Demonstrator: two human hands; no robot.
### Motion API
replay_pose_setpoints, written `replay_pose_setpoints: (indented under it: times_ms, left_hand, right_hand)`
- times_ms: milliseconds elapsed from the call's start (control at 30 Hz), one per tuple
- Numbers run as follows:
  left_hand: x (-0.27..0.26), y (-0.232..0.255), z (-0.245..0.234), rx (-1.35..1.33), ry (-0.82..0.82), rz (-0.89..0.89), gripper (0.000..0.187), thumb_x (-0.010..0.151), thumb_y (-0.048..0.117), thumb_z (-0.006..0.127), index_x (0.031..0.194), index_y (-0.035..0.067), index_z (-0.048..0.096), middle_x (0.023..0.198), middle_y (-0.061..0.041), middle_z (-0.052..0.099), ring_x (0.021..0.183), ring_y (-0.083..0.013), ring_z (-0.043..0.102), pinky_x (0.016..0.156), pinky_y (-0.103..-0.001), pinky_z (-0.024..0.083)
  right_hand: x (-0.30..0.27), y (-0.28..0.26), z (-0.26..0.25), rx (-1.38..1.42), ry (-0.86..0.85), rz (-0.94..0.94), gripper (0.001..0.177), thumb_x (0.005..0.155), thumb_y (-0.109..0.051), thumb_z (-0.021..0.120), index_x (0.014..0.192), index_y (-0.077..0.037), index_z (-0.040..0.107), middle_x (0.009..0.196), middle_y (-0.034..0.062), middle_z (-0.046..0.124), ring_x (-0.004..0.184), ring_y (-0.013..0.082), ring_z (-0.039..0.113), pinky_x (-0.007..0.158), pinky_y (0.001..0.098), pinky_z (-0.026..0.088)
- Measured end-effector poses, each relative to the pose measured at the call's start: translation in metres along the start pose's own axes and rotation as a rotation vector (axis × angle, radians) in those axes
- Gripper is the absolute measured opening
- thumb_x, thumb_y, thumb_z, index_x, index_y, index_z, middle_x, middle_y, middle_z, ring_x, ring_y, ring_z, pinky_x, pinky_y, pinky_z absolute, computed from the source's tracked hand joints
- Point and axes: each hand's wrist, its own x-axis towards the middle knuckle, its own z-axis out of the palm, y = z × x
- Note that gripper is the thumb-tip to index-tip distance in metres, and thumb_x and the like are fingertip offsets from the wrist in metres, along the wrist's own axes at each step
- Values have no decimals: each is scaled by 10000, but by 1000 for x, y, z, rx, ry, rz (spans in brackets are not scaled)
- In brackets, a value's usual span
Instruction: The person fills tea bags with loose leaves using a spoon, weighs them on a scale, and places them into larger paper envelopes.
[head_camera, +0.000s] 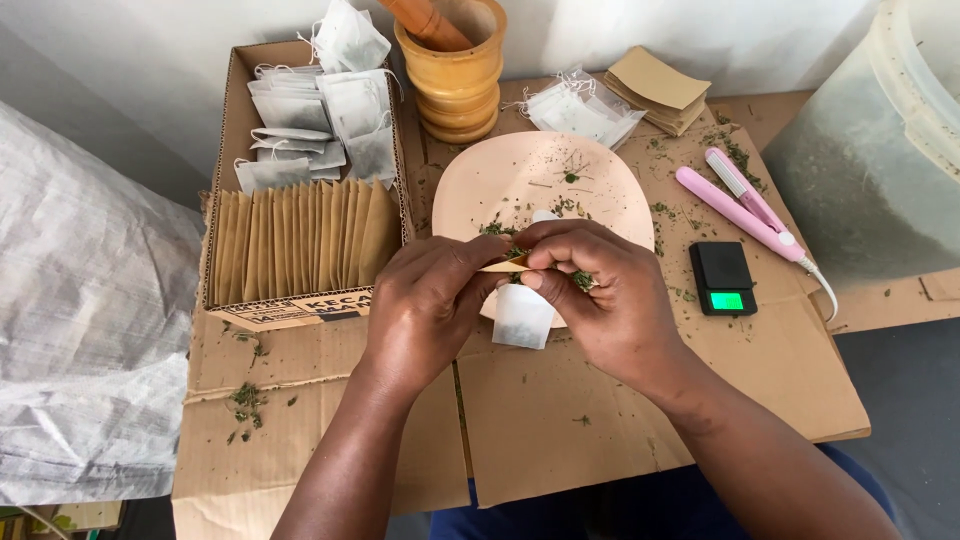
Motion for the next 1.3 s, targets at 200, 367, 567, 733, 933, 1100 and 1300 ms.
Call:
replay_pose_setpoints:
  times_ms: [200, 367, 567, 733, 933, 1100, 1300]
  left_hand:
    - [2, -6, 2, 10, 5, 10, 248, 810, 41, 824, 1038, 120, 767, 869, -74, 768, 820, -329, 746, 749, -431, 606]
    - [10, -4, 4, 7, 0, 63, 212, 811, 13, 806, 1005, 90, 767, 853, -101, 759, 791, -349, 739, 721, -439, 598]
    - [21, -3, 6, 2, -16, 115, 201, 834, 28, 796, 1026, 66, 751, 838, -132, 742, 799, -358, 738, 734, -448, 598]
    - [8, -18, 15, 133, -58, 111, 250, 841, -45, 639, 1035, 94, 713, 970, -55, 766, 826, -289, 725, 705, -410, 525]
    - [3, -18, 20, 125, -4, 130, 76, 939, 107, 727, 1014, 91, 727, 947, -54, 778, 823, -270, 747, 690, -402, 503]
    - [-3, -23, 22, 170, 82, 158, 224, 845, -76, 665, 971, 97, 731, 920, -41, 764, 801, -241, 721, 663, -373, 481]
    - [-5, -27, 19, 172, 33, 107, 86, 948, 131, 743, 1022, 101, 712, 948, -32, 755, 841, -239, 721, 721, -379, 524]
  right_hand:
    - [11, -12, -2, -1, -25, -15, 104, 851, 77, 732, 937, 43, 684, 1011, 254, 734, 875, 298, 739, 777, 393, 592]
    - [10, -7, 0, -23, -33, -59, 94, 831, 83, 746, 891, 53, 679, 1028, 276, 718, 907, 372, 738, 800, 471, 603]
    - [11, 3, -6, -130, 14, -91, 75, 864, 71, 740, 857, 48, 668, 1039, 275, 704, 958, 387, 719, 829, 481, 590]
    - [8, 7, -18, -180, -100, -101, 107, 937, -54, 689, 950, 37, 635, 1243, 219, 656, 1120, 319, 686, 867, 362, 585]
    - [10, 13, -19, -209, -106, -158, 125, 912, -10, 726, 880, 42, 617, 1235, 205, 646, 1079, 314, 677, 962, 398, 596]
    - [13, 17, -15, -187, -177, -134, 160, 908, -70, 719, 881, 42, 608, 1256, 225, 635, 1131, 335, 683, 953, 412, 583]
    - [19, 19, -12, -222, -99, -245, 215, 897, -29, 719, 763, 46, 569, 960, 199, 710, 886, 312, 678, 805, 403, 551]
